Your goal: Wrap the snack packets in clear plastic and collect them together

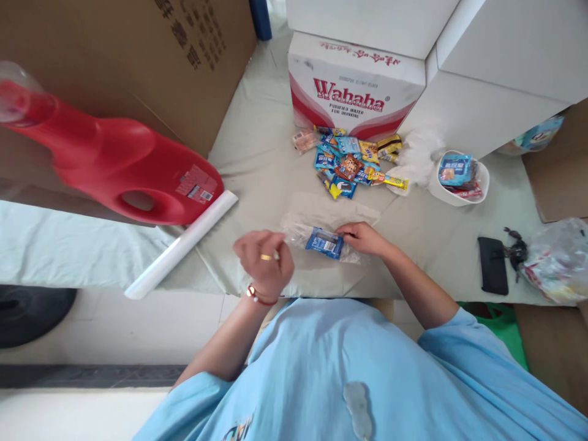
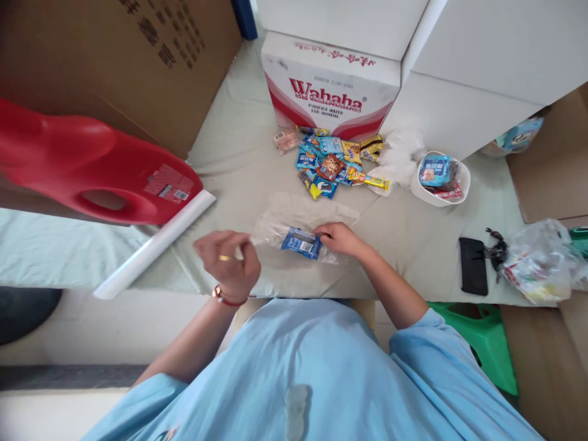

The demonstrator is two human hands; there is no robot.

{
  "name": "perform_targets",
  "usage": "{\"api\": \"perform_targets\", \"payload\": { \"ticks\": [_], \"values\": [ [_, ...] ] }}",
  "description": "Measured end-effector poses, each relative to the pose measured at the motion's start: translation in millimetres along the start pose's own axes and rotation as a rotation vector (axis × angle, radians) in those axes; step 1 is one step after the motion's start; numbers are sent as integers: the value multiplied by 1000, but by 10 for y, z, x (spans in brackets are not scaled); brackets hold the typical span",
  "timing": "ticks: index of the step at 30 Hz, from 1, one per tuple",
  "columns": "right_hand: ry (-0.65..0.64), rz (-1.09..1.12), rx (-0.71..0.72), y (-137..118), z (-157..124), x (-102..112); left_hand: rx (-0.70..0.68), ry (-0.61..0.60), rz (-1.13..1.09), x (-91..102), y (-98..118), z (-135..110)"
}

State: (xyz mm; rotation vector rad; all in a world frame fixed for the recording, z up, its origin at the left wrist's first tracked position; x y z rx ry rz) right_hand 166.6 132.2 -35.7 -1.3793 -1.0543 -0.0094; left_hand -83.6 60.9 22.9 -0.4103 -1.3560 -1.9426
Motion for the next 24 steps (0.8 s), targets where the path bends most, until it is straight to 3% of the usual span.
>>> {"api": "perform_targets", "payload": {
  "ticks": [3,6,11,16,20,24],
  "values": [
    [22,12,32,-40,-27,24,-250,-332,55,-319,377,-185],
    [78,29,68,-65,-101,128,-289,-477,149,-622,484,-206],
    [125,70,97,-160,-167,300,-292,-483,195,-772,433,-129],
    [32,142,38,-269,-7,140,-315,-496,213,-764,449,-132],
    [68,208,-47,-148,85,77,-309,-497,240,-776,481,-118],
    [237,-124,-87,21,86,305,-317,-497,242,-785,500,-102]
  ]
}}
Point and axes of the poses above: each hand's wrist, its own z-axis towards the middle knuckle, its own x-axis out of the back of the hand, y = z × x, the point moved 7 cm from there along z, towards the middle knuckle
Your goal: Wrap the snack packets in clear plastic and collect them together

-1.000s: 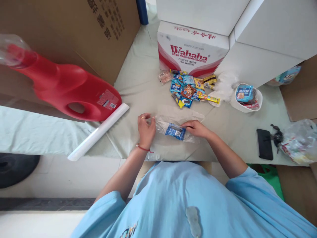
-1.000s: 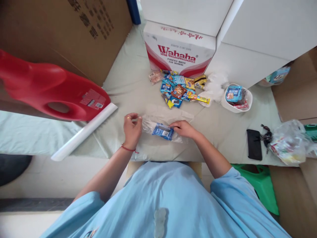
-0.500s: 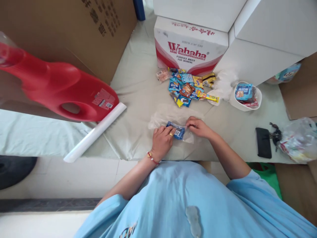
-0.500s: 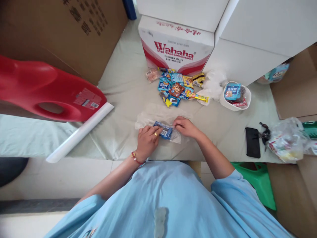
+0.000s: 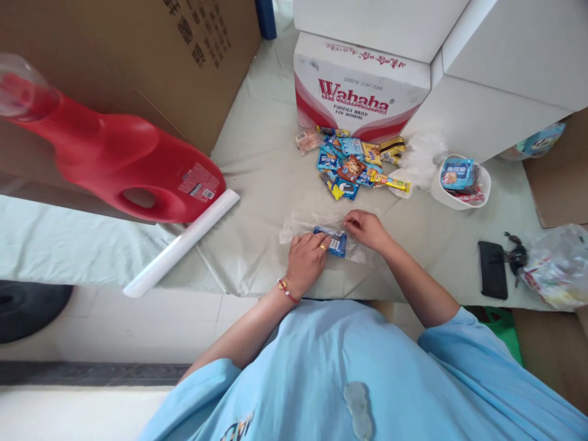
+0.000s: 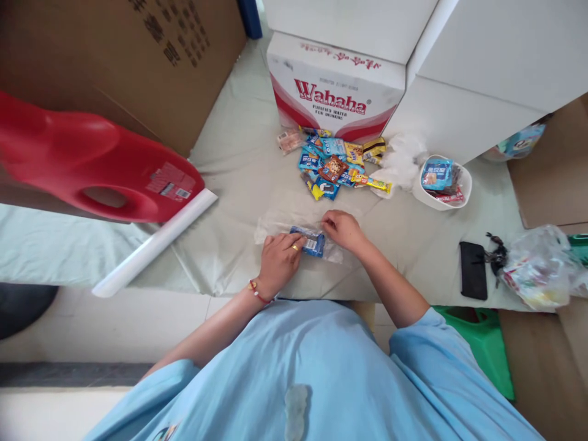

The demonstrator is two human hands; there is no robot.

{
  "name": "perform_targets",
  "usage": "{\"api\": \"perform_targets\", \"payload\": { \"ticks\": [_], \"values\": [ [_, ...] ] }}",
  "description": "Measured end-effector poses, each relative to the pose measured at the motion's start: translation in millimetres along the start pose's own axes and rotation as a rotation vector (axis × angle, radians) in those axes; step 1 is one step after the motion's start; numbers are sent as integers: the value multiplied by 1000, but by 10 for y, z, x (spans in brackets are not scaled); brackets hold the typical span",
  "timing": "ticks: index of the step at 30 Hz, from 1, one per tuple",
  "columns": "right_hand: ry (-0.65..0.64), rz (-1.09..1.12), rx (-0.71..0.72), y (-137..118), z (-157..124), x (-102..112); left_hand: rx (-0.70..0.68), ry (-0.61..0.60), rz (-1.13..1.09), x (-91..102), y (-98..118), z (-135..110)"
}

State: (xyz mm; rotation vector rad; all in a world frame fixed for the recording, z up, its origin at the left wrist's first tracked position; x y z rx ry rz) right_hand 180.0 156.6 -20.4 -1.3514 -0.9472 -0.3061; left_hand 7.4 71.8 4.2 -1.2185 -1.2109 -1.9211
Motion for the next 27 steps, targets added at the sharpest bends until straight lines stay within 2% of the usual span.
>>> {"api": "perform_targets", "payload": {
  "ticks": [3,6,11,14,16,21,25,27],
  "values": [
    [151,-295,-3,57,75,177,20,-6,3,4,-17,22],
    [132,-414,-88,97,187,172,58,-31,12,1,-46,57],
    [89,-487,-240,116,348,110,26,-117,57,-14,-30,120],
    [-68,-431,-322,193,413,44,28,-148,89,-2,-29,142],
    [-156,-358,-306,212,439,20,29,-157,102,9,-24,147],
    [-80,-249,-54,70,466,130,10,-160,94,12,7,143],
    [-201,-72,-147,132,452,71,9,-150,80,-8,12,138],
    [-192,0,-143,97,447,92,10,-142,83,-13,10,139]
  ]
}}
Point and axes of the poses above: each hand's wrist, its own z-axis towards the middle knuckle, its own x-axis out of the back of the hand, y = z × x, the point moved 7 cm from there along z, towards the middle knuckle
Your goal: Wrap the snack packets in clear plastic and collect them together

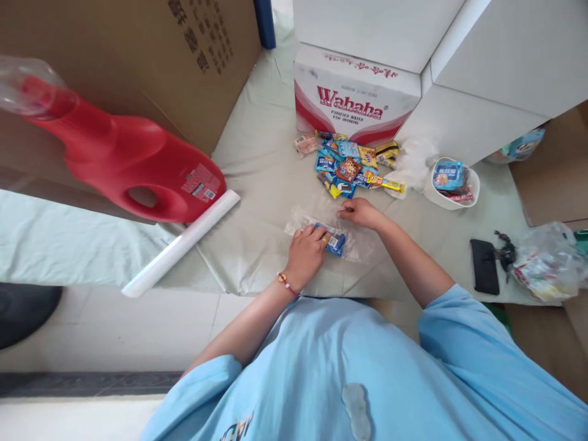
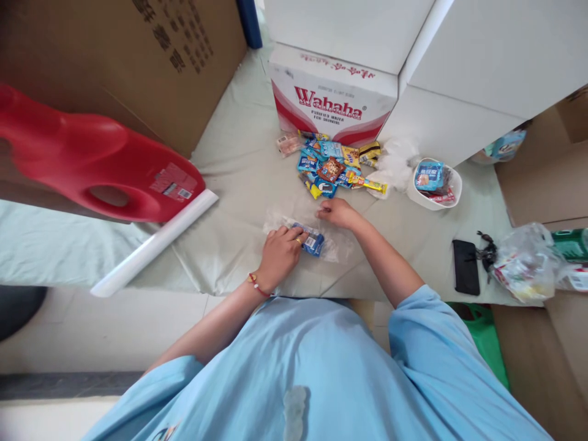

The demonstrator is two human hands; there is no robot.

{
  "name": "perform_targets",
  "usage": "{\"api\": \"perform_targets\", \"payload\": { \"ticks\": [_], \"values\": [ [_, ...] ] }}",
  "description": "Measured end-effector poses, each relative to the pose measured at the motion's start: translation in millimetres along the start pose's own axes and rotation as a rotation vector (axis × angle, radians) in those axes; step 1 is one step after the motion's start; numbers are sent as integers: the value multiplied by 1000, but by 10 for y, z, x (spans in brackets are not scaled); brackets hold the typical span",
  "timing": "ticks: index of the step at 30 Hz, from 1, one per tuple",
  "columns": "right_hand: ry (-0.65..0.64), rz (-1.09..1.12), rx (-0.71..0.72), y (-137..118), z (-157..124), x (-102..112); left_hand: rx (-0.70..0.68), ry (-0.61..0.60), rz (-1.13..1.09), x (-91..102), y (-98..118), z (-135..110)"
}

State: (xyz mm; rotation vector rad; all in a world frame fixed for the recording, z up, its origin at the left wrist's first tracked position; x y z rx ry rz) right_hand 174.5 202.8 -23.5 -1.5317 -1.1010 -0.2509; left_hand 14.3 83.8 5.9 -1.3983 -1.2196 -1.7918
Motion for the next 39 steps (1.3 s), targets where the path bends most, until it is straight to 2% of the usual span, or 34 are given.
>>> {"api": "perform_targets", "payload": {
  "ticks": [2,4,6,8,11,14,20,24,26,28,30,32,35,39],
  "values": [
    [72,87,91,-121,-71,65,2,10,3,4,-5,2],
    [108,135,243,-316,-223,85,0,23,-6,12,-13,5],
    [61,97,405,-528,-438,-7,3,36,-27,9,-32,7],
    [0,-3,502,-660,-649,-177,25,58,-67,-13,-74,2],
    [37,-181,495,-644,-831,-406,65,147,-203,-62,-150,-33],
    [89,-279,493,-555,-876,-588,86,272,-396,-114,-202,-102],
    [128,-179,562,-514,-843,-721,227,458,-695,-217,-343,-206],
    [80,-180,568,-459,-844,-790,447,466,-994,-388,-590,-202],
    [72,-185,563,-417,-844,-820,516,447,-1018,-425,-710,-168],
    [69,-170,559,-389,-840,-835,528,434,-939,-386,-829,-93],
    [68,-150,550,-382,-833,-830,483,394,-841,-309,-938,47],
    [58,-135,537,-392,-828,-817,378,281,-802,-253,-999,263],
    [32,-119,505,-407,-822,-797,220,8,-913,-249,-982,623],
    [35,-78,498,-415,-816,-771,125,-343,-1015,-252,-815,950]
  ]
}}
Point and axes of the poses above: each hand's wrist, its own z-axis towards the middle knuckle, its own x-axis out of the back of the hand, y = z × x, the point moved 7 cm from there along z, towards the middle knuckle
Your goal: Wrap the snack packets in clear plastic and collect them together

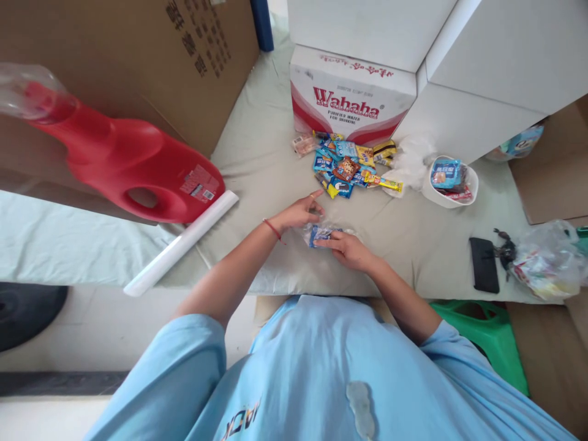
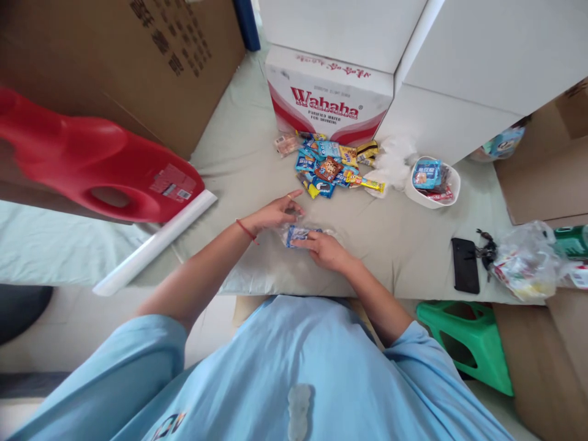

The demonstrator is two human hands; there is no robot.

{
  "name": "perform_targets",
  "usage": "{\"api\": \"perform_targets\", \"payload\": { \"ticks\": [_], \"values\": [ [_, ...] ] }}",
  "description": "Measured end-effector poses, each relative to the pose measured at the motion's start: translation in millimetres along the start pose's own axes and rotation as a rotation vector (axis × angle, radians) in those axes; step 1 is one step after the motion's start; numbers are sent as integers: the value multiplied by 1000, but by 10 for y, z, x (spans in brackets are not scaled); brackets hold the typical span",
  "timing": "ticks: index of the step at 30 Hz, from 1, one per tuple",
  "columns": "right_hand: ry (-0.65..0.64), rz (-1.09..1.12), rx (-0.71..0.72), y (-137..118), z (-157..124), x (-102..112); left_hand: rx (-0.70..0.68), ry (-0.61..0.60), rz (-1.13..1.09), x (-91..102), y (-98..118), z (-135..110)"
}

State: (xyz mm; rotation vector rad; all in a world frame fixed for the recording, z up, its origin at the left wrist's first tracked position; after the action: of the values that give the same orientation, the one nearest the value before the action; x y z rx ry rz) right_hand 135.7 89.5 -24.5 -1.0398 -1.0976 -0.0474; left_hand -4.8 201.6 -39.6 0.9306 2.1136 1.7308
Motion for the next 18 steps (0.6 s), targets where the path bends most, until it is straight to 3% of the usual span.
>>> {"api": "perform_targets", "payload": {
  "ticks": [3,7,13,18],
  "values": [
    [27,27,14,4,7,14,-18,-89,-8,12,156,12],
    [30,52,11,21,13,11,-160,57,-39,298,254,-297],
    [33,114,-3,61,16,18,-148,236,-66,712,-85,-995],
    [26,86,-17,53,26,37,-87,497,-188,782,-254,-1123]
  ]
}}
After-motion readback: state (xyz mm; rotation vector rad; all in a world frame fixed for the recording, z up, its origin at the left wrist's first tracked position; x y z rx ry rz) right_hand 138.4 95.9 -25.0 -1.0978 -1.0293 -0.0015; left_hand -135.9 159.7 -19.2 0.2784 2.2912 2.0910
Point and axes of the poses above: each hand's wrist, its own z-axis towards the middle knuckle, its own x-axis out of the back of the hand, y = z × x, the point moved 7 cm from there along z, towards the middle knuckle
